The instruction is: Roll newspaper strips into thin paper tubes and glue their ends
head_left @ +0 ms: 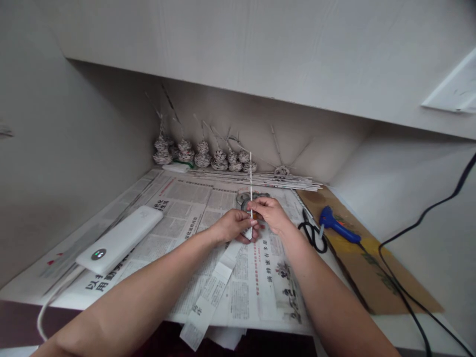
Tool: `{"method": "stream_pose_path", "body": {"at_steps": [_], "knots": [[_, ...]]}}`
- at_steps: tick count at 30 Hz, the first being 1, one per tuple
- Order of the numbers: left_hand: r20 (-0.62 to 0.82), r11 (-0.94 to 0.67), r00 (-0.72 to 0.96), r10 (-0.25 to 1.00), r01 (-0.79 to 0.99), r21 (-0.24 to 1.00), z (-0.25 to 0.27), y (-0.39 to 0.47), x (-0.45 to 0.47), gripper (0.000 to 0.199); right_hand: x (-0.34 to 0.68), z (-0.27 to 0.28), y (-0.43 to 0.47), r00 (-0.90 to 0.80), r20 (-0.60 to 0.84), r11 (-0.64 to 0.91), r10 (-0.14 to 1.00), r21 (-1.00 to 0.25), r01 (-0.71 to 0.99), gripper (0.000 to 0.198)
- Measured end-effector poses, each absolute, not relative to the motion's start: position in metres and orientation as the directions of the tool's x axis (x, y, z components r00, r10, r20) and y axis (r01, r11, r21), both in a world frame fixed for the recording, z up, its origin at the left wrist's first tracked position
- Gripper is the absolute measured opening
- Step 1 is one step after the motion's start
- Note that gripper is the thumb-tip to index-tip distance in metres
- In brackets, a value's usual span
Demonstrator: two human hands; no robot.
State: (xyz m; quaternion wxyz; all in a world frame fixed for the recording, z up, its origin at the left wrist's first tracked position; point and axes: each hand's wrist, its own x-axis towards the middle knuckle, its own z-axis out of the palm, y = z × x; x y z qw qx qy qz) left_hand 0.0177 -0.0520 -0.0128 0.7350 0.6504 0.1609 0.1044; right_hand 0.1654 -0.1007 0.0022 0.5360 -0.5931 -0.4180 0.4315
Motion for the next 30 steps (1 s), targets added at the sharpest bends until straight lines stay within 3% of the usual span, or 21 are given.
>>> {"method": "stream_pose_path", "body": {"at_steps": [3,8,14,19,24,30], "knots": [[-0.100,0.126,0.920,0.380,0.055,0.991,-0.0119,-0.0520,0.0173,0.042,0.1647,0.0049,-0.1028,0.281,-0.056,-0.074,0.958,-0.996,0.055,0.033],[-0.081,0.121,0.911,0.403,0.035,0.992,-0.0077,-0.0519,0.0153,0.044,0.1666,0.0082,-0.1066,0.118,-0.070,-0.080,0.991,-0.993,0.089,0.036],[-0.114,0.139,0.905,0.409,0.062,0.988,-0.0066,-0.0526,0.0159,0.044,0.1652,0.0048,-0.1031,0.306,-0.035,-0.076,0.951,-0.990,0.121,0.032],[-0.124,0.151,0.906,0.404,0.068,0.986,-0.0091,-0.0529,0.0170,0.045,0.1639,0.0083,-0.1048,0.176,-0.084,-0.100,0.981,-0.991,0.088,0.034],[-0.120,0.146,0.906,0.406,0.066,0.987,-0.0098,-0.0534,0.0171,0.045,0.1647,0.0068,-0.1043,0.274,-0.065,-0.077,0.959,-0.997,0.031,0.031],[-0.121,0.141,0.898,0.423,0.066,0.988,-0.0085,-0.0537,0.0169,0.042,0.1668,0.0109,-0.1065,0.113,-0.124,-0.128,0.986,-0.991,0.034,0.034]]}}
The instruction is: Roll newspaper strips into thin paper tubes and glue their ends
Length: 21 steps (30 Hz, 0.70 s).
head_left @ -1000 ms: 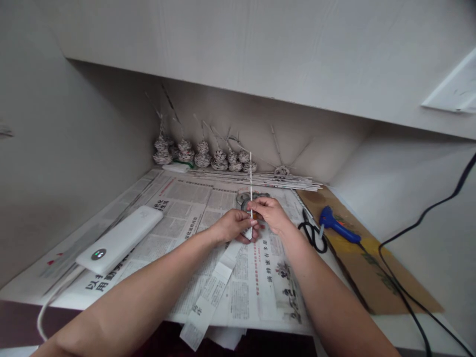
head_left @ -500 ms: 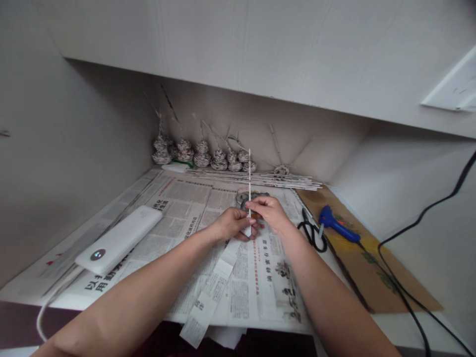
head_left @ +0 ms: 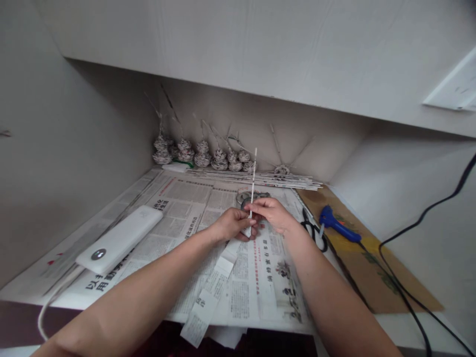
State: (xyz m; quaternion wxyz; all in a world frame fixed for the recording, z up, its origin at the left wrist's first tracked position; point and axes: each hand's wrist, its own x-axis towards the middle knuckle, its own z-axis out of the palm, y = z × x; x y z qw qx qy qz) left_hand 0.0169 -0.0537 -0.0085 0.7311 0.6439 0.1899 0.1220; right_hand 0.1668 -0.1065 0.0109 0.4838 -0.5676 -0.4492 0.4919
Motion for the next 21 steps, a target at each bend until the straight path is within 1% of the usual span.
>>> {"method": "stream_pose_path", "body": {"at_steps": [2,4,5,8,9,10,13,14,16,18,19,21], "knots": [[-0.128,0.150,0.900,0.416,0.071,0.986,-0.0082,-0.0544,0.0172,0.042,0.1665,0.0125,-0.1066,0.188,-0.084,-0.088,0.978,-0.996,0.009,0.029],[-0.132,0.159,0.902,0.411,0.072,0.985,-0.0081,-0.0550,0.0175,0.041,0.1660,0.0137,-0.1067,0.271,-0.044,-0.041,0.962,-0.999,-0.020,0.030],[-0.131,0.161,0.901,0.414,0.069,0.985,-0.0081,-0.0552,0.0177,0.042,0.1658,0.0140,-0.1070,0.269,-0.043,-0.038,0.962,-0.999,-0.025,0.030],[-0.127,0.157,0.895,0.428,0.064,0.985,-0.0082,-0.0553,0.0180,0.043,0.1657,0.0140,-0.1077,0.126,-0.106,-0.107,0.986,-0.994,0.004,0.031],[-0.126,0.156,0.895,0.429,0.064,0.986,-0.0083,-0.0553,0.0180,0.043,0.1657,0.0135,-0.1077,0.102,-0.121,-0.122,0.987,-0.992,0.012,0.033],[-0.127,0.156,0.896,0.426,0.066,0.986,-0.0084,-0.0554,0.0180,0.043,0.1658,0.0130,-0.1074,0.114,-0.120,-0.121,0.986,-0.993,0.009,0.033],[-0.130,0.154,0.905,0.404,0.073,0.985,-0.0091,-0.0556,0.0179,0.042,0.1664,0.0118,-0.1060,0.258,-0.052,-0.043,0.965,-0.998,-0.038,0.030],[-0.126,0.150,0.907,0.402,0.071,0.986,-0.0093,-0.0556,0.0179,0.042,0.1668,0.0117,-0.1057,0.276,-0.036,-0.023,0.961,-0.998,-0.050,0.029],[-0.115,0.138,0.906,0.408,0.064,0.988,-0.0095,-0.0554,0.0178,0.041,0.1678,0.0121,-0.1058,0.219,-0.044,-0.032,0.975,-0.998,-0.060,0.027],[-0.113,0.134,0.902,0.417,0.062,0.989,-0.0091,-0.0553,0.0177,0.040,0.1684,0.0128,-0.1063,0.138,-0.083,-0.077,0.987,-0.996,-0.048,0.030],[-0.119,0.139,0.900,0.420,0.065,0.988,-0.0087,-0.0553,0.0176,0.040,0.1685,0.0132,-0.1065,0.130,-0.094,-0.089,0.987,-0.995,-0.042,0.031],[-0.133,0.145,0.900,0.416,0.078,0.986,-0.0079,-0.0555,0.0175,0.040,0.1681,0.0140,-0.1065,0.196,-0.080,-0.073,0.977,-0.996,-0.043,0.029]]}}
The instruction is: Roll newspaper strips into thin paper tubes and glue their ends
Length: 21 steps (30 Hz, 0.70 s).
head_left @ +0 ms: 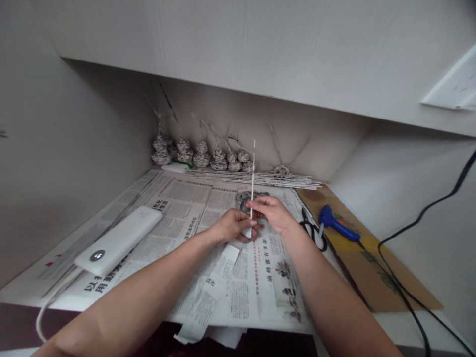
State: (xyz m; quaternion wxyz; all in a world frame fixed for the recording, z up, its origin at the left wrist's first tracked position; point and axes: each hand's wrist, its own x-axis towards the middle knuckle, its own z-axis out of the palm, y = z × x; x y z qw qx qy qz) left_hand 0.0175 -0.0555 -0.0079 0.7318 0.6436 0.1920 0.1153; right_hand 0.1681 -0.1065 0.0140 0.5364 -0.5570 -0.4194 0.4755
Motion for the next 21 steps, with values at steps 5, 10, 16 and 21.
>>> {"method": "stream_pose_path", "body": {"at_steps": [5,10,16,21], "knots": [[-0.129,0.130,0.904,0.407,0.082,0.988,-0.0074,-0.0552,0.0167,0.041,0.1681,0.0155,-0.1073,0.212,-0.052,-0.039,0.976,-0.997,-0.066,0.029],[-0.132,0.136,0.902,0.410,0.083,0.987,-0.0075,-0.0548,0.0166,0.041,0.1668,0.0131,-0.1069,0.178,-0.097,-0.092,0.979,-0.995,-0.034,0.028],[-0.119,0.130,0.911,0.395,0.073,0.989,-0.0096,-0.0531,0.0166,0.041,0.1680,0.0168,-0.1087,0.190,-0.043,-0.028,0.981,-0.996,-0.079,0.027],[-0.118,0.150,0.921,0.373,0.065,0.986,-0.0114,-0.0523,0.0171,0.043,0.1726,0.0137,-0.1110,0.055,-0.110,-0.108,0.992,-0.993,-0.050,0.031]]}}
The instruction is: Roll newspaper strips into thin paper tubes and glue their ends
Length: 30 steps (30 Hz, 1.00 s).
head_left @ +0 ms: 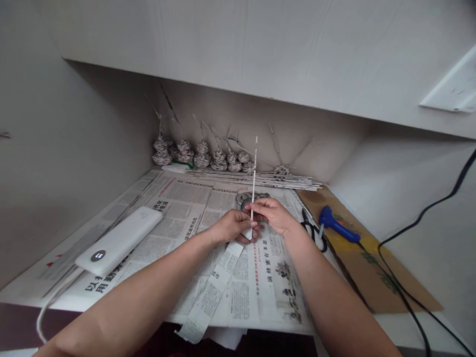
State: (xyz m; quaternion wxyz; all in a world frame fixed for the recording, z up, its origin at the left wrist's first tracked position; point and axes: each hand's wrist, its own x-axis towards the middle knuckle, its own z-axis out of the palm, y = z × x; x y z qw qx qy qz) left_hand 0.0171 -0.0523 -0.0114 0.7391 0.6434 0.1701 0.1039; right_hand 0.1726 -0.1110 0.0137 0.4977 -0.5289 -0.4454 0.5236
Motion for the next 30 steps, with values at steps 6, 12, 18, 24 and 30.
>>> {"method": "stream_pose_path", "body": {"at_steps": [6,12,18,24,30], "knots": [[-0.120,0.152,0.921,0.371,0.067,0.986,-0.0098,-0.0549,0.0173,0.043,0.1701,0.0114,-0.1062,0.208,-0.067,-0.053,0.976,-0.996,-0.073,0.027],[-0.105,0.135,0.926,0.363,0.060,0.989,-0.0116,-0.0530,0.0177,0.043,0.1668,0.0129,-0.1048,0.292,-0.020,-0.035,0.956,-0.998,0.045,0.033],[-0.104,0.121,0.919,0.380,0.062,0.991,-0.0122,-0.0527,0.0177,0.039,0.1694,0.0091,-0.1039,0.300,0.072,-0.025,0.951,-0.951,0.308,0.037],[-0.103,0.134,0.917,0.385,0.055,0.990,-0.0121,-0.0523,0.0173,0.038,0.1671,0.0099,-0.1044,0.327,0.173,0.031,0.929,-0.916,0.399,0.038],[-0.081,0.152,0.914,0.398,0.021,0.988,-0.0111,-0.0526,0.0168,0.041,0.1692,0.0144,-0.1087,0.114,-0.074,-0.084,0.991,-0.992,0.091,0.037]]}}
